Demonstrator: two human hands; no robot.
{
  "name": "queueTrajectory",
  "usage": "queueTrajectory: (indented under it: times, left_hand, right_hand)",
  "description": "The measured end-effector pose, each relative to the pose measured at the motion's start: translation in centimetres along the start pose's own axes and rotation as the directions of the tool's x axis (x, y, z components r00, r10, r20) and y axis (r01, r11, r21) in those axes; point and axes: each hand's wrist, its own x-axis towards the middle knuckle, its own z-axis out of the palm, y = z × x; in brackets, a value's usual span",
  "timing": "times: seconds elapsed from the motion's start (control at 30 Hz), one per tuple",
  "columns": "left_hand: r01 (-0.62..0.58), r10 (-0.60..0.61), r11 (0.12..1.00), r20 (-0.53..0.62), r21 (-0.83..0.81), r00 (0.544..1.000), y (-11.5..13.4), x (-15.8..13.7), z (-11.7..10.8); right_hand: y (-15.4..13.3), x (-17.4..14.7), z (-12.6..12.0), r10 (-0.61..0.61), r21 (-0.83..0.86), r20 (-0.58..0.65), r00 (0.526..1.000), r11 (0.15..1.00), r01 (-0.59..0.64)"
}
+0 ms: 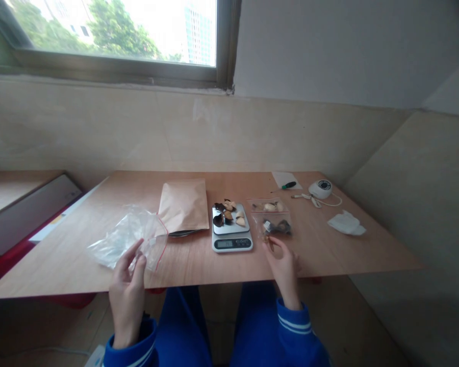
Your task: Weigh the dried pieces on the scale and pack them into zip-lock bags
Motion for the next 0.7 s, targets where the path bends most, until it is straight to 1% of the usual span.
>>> queueTrajectory:
  times: [0.07, 0.1, 0.17, 0.23, 0.3, 0.4, 0.5, 0.6, 0.63, 0.7]
  left_hand:
    - [0.020, -0.013, 0.990, 0.053, -0.140, 0.999, -0.5, 0.1, 0.0]
    - [0.042, -0.025, 0.972, 0.073, -0.231, 0.997, -0.6, 0.1, 0.0]
    - [0.093, -0.060, 0.910, 0.095, -0.405, 0.994, -0.8, 0.1, 0.2]
    - [0.142, -0.099, 0.849, 0.110, -0.508, 0.989, -0.7, 0.2, 0.2]
    - [0.176, -0.124, 0.820, 0.131, -0.545, 0.984, -0.7, 0.3, 0.1]
    - [0.190, -0.125, 0.807, 0.154, -0.559, 0.980, -1.0, 0.5, -0.5]
    - [0.178, -0.118, 0.796, 0.139, -0.578, 0.983, -1.6, 0.7, -1.2]
    - [0.170, -0.125, 0.771, 0.116, -0.614, 0.985, -1.9, 0.8, -1.6]
    - [0.160, -0.120, 0.762, 0.106, -0.627, 0.987, -1.9, 0.8, -1.7]
    - [0.119, -0.090, 0.742, 0.078, -0.659, 0.993, -1.7, 0.8, -1.8]
  right_hand:
    - [-2.5, 0.1, 1.2, -0.104, 0.087, 0.037, 0.994, 0.991, 0.100]
    - [-3.8, 0.0, 1.9, -0.146, 0.089, 0.058, 0.988, 0.986, 0.141]
    - [-6.3, 0.0, 3.3, -0.223, 0.049, 0.099, 0.970, 0.974, 0.219]
    - [-8.0, 0.1, 4.4, -0.283, -0.021, 0.132, 0.950, 0.957, 0.288]
    - [-8.8, 0.2, 5.1, -0.319, -0.090, 0.152, 0.936, 0.938, 0.334]
    - [-8.5, 0.3, 5.4, -0.338, -0.139, 0.169, 0.926, 0.922, 0.362]
    - [-8.2, 0.1, 5.3, -0.333, -0.138, 0.145, 0.932, 0.926, 0.352]
    - [-8.9, -0.6, 5.6, -0.342, -0.063, 0.128, 0.931, 0.934, 0.352]
    - [-9.5, -1.0, 5.9, -0.367, -0.020, 0.147, 0.918, 0.927, 0.374]
    - [-10.9, -1.8, 6.8, -0.449, 0.058, 0.226, 0.865, 0.892, 0.448]
